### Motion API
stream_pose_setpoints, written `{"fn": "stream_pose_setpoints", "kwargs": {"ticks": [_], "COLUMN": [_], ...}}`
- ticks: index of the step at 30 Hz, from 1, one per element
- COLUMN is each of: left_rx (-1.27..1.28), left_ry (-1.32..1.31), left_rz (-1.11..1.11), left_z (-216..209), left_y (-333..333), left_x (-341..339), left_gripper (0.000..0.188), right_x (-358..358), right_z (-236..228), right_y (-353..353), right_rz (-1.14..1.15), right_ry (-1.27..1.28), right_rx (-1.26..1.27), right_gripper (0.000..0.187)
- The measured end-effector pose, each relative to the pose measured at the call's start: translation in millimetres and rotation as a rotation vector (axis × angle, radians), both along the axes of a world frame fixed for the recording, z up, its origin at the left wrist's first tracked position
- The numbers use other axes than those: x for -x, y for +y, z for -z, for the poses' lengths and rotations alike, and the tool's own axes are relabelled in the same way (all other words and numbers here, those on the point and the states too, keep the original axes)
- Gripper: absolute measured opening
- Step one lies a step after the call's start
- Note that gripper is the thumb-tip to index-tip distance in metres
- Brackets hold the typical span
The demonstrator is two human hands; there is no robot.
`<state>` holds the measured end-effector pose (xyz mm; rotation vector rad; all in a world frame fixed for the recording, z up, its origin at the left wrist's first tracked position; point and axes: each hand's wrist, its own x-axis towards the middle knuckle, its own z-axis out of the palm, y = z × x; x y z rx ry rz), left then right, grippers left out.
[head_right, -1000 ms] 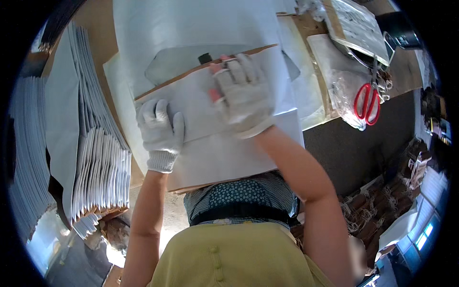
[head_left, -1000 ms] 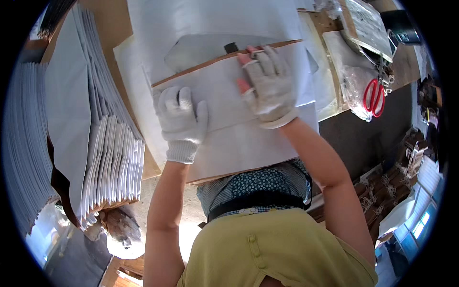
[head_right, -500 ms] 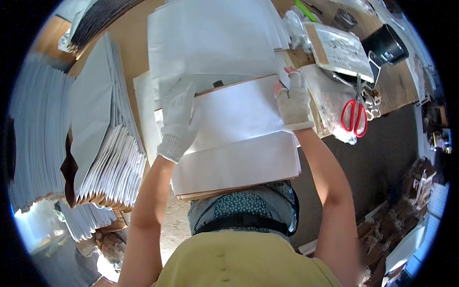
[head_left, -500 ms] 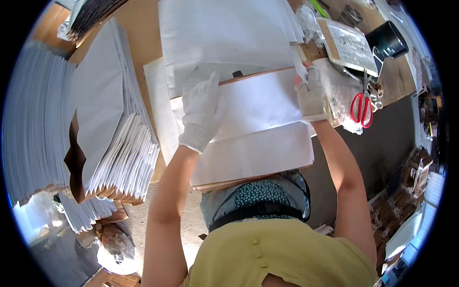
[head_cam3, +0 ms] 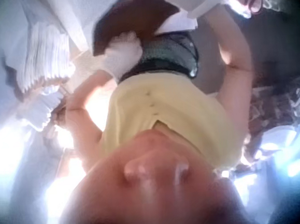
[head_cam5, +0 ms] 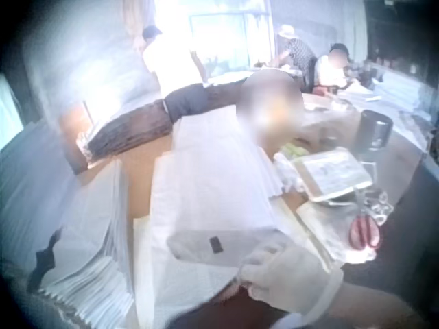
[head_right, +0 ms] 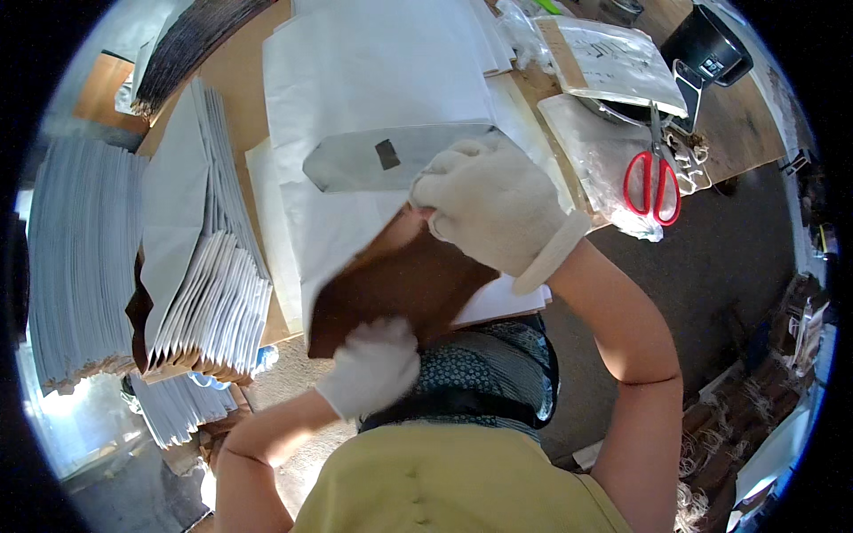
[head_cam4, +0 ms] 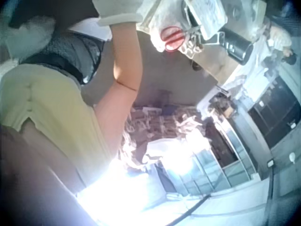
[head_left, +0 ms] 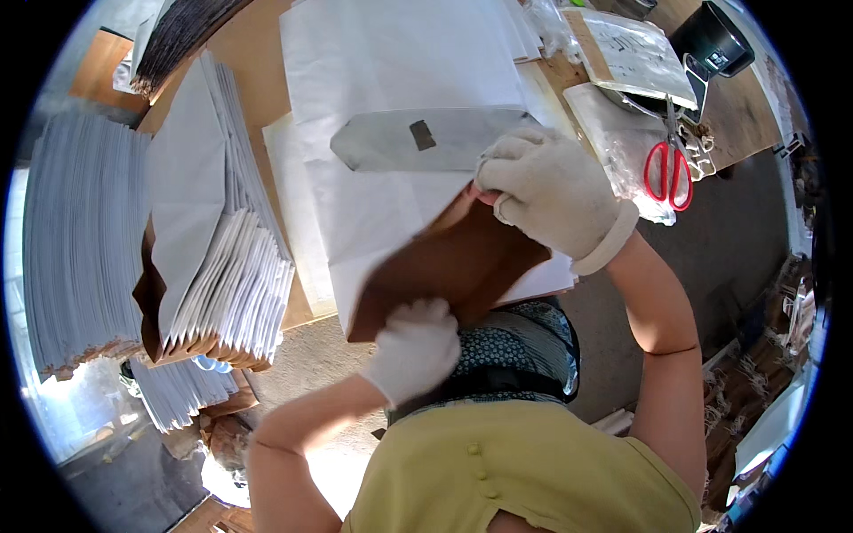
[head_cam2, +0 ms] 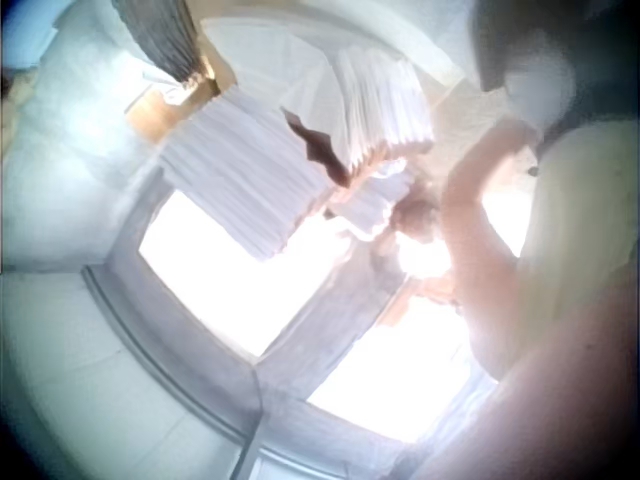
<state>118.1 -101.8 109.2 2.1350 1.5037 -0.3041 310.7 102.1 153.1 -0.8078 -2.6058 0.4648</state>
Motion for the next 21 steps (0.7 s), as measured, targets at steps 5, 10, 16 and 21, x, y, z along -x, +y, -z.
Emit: {"fn": "stream_pose_setpoints", "kwargs": {"ticks": [5, 10, 16, 21], "left_rx": [-0.13, -0.173, 0.066, -0.154], "left_ry": [-0.006, -0.268, -0.482, -0.303], "left_rz": [-0.108, 0.135, -0.138, 0.246], "left_z": [18.7, -48.8, 137.6, 124.2], "left_y": [97.9, 149.7, 150.0, 160.7], "left_x": [-15.2, -57.9, -23.0, 11.7], "left_gripper": [0.019, 0.029, 0.041, 0.053], "right_x": [-45.0, -87.7, -95.9, -50.3], "right_z": [33.2, 123.2, 121.4, 131.9], "right_y": [15.9, 5.2, -33.8, -72.8], "right_rz": [0.303, 0.396, 0.601, 0.466], "right_ry": [0.232, -0.211, 0.139, 0.381], "right_rx": [0.295, -0.07, 0.147, 0.266], "right_gripper": [0.017, 0.017, 0.018, 0.038]}}
